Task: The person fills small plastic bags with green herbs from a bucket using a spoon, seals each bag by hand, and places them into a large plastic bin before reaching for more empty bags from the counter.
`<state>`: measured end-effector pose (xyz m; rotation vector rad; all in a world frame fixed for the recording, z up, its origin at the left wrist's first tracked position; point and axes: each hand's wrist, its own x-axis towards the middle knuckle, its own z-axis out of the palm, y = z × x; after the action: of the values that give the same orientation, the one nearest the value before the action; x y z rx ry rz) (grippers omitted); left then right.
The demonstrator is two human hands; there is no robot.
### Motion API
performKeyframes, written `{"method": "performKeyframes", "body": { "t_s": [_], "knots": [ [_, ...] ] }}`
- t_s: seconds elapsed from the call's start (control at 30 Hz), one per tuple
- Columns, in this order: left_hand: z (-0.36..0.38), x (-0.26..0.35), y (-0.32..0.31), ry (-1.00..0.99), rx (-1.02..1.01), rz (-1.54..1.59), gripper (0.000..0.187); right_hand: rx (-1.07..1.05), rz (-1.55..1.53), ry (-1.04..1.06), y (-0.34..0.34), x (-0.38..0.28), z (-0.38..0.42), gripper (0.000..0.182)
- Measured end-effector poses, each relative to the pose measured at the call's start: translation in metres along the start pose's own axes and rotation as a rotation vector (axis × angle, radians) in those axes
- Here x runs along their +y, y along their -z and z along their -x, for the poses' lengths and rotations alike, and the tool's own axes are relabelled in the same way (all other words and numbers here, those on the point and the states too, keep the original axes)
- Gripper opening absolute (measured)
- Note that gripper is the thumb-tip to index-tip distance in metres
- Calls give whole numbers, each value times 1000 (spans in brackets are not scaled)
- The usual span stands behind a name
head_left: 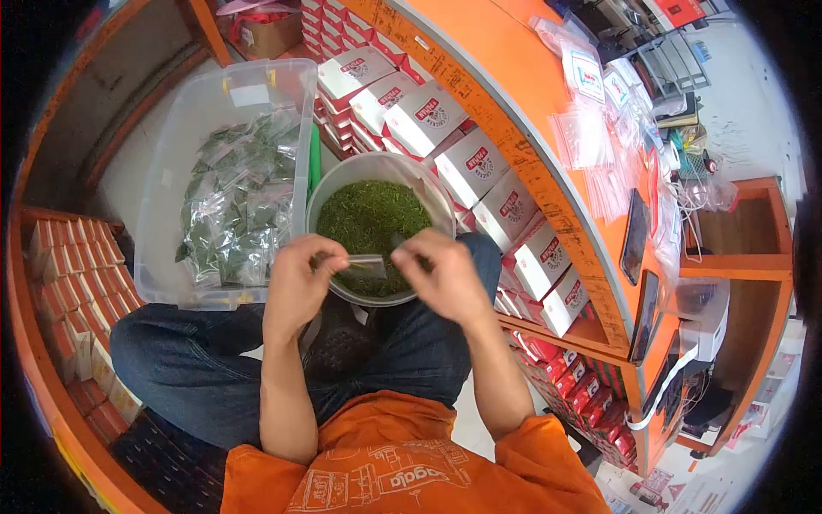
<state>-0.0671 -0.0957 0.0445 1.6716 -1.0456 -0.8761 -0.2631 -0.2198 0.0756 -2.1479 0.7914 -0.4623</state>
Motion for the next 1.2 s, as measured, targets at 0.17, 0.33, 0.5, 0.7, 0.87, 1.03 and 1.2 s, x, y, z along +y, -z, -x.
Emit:
{"method": "performKeyframes", "body": {
  "t_s": [0.17,0.33,0.5,0.7,0.87,1.03,1.2],
  "knots": [
    [3,-5,29,31,377,-133,14,203,730,-582,32,107,-33,35],
    [2,11,55,362,635,-251,44,109,743,-743,38,162,-42,32],
    [0,11,14,-16,475,-184,62,18,104,-337,50,68,-22,15],
    [0,11,-36,297,-330,693,31,-173,-561,-288,30,4,3,9],
    [5,7,-21,283,-271,665,23,-120,-486,-274,27,19,3,7],
    [7,12,-28,245,-133,537,15,335,125,-193,-1,-8,-1,18],
    [9,25,-32,204,-30,376,10,192,-174,-219,-26,-30,14,22]
  ]
}}
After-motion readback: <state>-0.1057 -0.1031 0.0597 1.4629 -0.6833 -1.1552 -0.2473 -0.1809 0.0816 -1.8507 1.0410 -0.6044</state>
